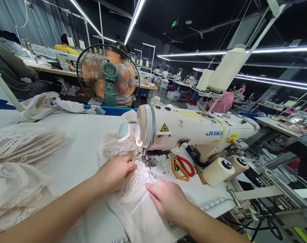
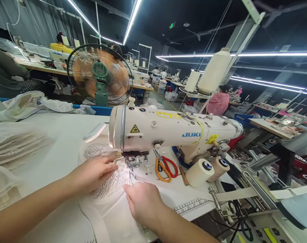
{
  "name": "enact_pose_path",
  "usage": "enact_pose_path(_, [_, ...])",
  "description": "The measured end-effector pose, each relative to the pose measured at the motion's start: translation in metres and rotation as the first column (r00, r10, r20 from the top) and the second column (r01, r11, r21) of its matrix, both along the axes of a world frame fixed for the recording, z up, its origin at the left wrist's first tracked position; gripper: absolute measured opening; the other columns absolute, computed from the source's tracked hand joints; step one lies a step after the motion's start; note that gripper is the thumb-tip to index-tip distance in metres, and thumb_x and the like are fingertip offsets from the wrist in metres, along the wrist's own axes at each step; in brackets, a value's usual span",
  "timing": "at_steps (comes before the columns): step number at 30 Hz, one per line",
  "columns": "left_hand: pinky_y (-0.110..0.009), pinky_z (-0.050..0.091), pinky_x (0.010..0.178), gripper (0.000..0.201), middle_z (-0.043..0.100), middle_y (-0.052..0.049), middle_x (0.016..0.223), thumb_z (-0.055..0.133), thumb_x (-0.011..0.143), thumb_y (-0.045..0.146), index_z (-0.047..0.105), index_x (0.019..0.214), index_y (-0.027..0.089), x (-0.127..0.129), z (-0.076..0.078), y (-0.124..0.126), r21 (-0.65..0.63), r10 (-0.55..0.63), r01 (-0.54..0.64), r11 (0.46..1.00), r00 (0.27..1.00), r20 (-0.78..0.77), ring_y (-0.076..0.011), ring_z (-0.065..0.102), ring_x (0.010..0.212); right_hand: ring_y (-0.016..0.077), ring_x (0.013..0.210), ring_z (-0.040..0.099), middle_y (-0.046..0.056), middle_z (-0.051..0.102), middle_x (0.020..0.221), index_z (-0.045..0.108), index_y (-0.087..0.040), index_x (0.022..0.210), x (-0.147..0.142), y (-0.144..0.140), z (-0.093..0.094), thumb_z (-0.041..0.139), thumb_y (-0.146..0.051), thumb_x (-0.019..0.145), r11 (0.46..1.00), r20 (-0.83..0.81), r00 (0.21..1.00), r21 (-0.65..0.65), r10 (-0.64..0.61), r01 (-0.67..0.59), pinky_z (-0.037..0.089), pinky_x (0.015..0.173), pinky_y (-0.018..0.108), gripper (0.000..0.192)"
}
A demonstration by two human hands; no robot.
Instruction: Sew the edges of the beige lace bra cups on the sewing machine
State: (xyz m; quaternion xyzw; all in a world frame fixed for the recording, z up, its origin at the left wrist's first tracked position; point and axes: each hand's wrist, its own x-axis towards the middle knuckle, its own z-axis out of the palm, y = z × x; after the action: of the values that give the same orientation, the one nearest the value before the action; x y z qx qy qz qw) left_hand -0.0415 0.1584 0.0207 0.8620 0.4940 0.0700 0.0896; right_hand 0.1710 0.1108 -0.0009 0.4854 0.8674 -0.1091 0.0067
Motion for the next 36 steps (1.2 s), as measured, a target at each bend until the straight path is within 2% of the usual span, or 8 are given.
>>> enact_pose_path(2, [-0.073,0.030,0.098,0.038,0.047,-0.019,0.142,0.063,0.079,0.033,0.067,0.114,0.020,-0.004,0.003,-0.007,-0.051,0.004,-0.010,0.999,0.993,-0.114,-0.0448,0.046,0.125,0.0242,0.076,0.061,0.008,0.069,0.088,0.061,-0.024,0.121,0.000,0.001,0.001,0.043,-0.027,0.092,1.000,0.037,0.999,-0.014,0.001,-0.001,0.030,0.054,0.032,0.035])
enact_pose_path(5, [-0.079,0.017,0.099,0.086,0.004,-0.014,0.159,0.074,0.064,0.050,0.044,0.141,0.023,-0.009,0.004,-0.015,-0.170,0.041,-0.079,0.982,0.975,-0.220,-0.0494,0.014,0.140,0.0251,0.079,0.063,0.008,0.069,0.090,0.058,-0.024,0.126,-0.003,0.005,0.006,0.042,-0.027,0.092,0.999,0.070,0.998,-0.053,0.000,0.003,0.029,0.054,0.033,0.038])
enact_pose_path(7, [-0.078,0.017,0.101,0.096,-0.005,-0.010,0.159,0.072,0.064,0.055,0.034,0.146,0.023,-0.011,0.004,-0.015,-0.221,0.060,-0.122,0.968,0.962,-0.265,-0.0467,0.005,0.142,0.0252,0.080,0.063,0.009,0.069,0.092,0.056,-0.024,0.128,-0.005,0.007,0.010,0.041,-0.027,0.092,0.998,0.084,0.996,-0.063,-0.002,0.007,0.028,0.053,0.033,0.040])
enact_pose_path(10, [-0.073,0.020,0.104,0.096,-0.009,-0.008,0.159,0.068,0.069,0.058,0.027,0.149,0.022,-0.013,0.003,-0.010,-0.229,0.084,-0.147,0.962,0.960,-0.266,-0.0446,0.001,0.143,0.0248,0.079,0.063,0.009,0.070,0.092,0.055,-0.024,0.129,-0.008,0.012,0.015,0.041,-0.026,0.092,0.997,0.100,0.995,-0.065,-0.026,0.033,0.026,0.051,0.032,0.040])
enact_pose_path(19, [-0.069,0.026,0.105,0.096,0.006,-0.014,0.159,0.067,0.068,0.056,0.028,0.149,0.022,-0.024,-0.003,0.015,-0.183,0.110,-0.155,0.971,0.966,-0.235,-0.0457,0.004,0.142,0.0311,0.073,0.065,0.013,0.071,0.082,0.046,-0.020,0.141,-0.024,0.023,0.024,0.042,-0.028,0.094,0.991,0.154,0.984,-0.082,-0.093,0.107,0.034,0.050,0.032,0.047])
enact_pose_path(26, [-0.062,0.027,0.108,0.099,0.024,-0.023,0.154,0.071,0.066,0.057,0.033,0.147,0.014,-0.026,0.006,0.036,-0.182,0.069,-0.113,0.977,0.970,-0.232,-0.0480,0.014,0.140,0.0318,0.069,0.066,0.015,0.070,0.079,0.032,-0.017,0.148,-0.032,0.026,0.030,0.044,-0.027,0.095,0.980,0.208,0.971,-0.132,-0.120,0.150,0.040,0.050,0.034,0.056])
enact_pose_path(30, [-0.052,0.033,0.109,0.093,0.040,-0.023,0.145,0.071,0.067,0.052,0.038,0.145,0.013,-0.029,0.008,0.050,-0.155,0.044,-0.085,0.984,0.967,-0.251,-0.0448,0.028,0.137,0.0315,0.073,0.067,0.016,0.071,0.082,0.035,-0.018,0.147,-0.031,0.025,0.031,0.042,-0.029,0.096,0.981,0.209,0.971,-0.134,-0.112,0.142,0.039,0.051,0.033,0.053])
enact_pose_path(36, [-0.049,0.030,0.110,0.090,0.038,-0.022,0.146,0.070,0.067,0.055,0.043,0.141,0.012,-0.039,0.000,0.069,-0.119,-0.006,-0.022,0.993,0.973,-0.230,-0.0423,0.029,0.136,0.0275,0.070,0.064,0.013,0.070,0.082,0.049,-0.020,0.137,-0.026,0.020,0.032,0.046,-0.025,0.093,0.983,0.205,0.972,-0.118,-0.115,0.141,0.032,0.047,0.031,0.044])
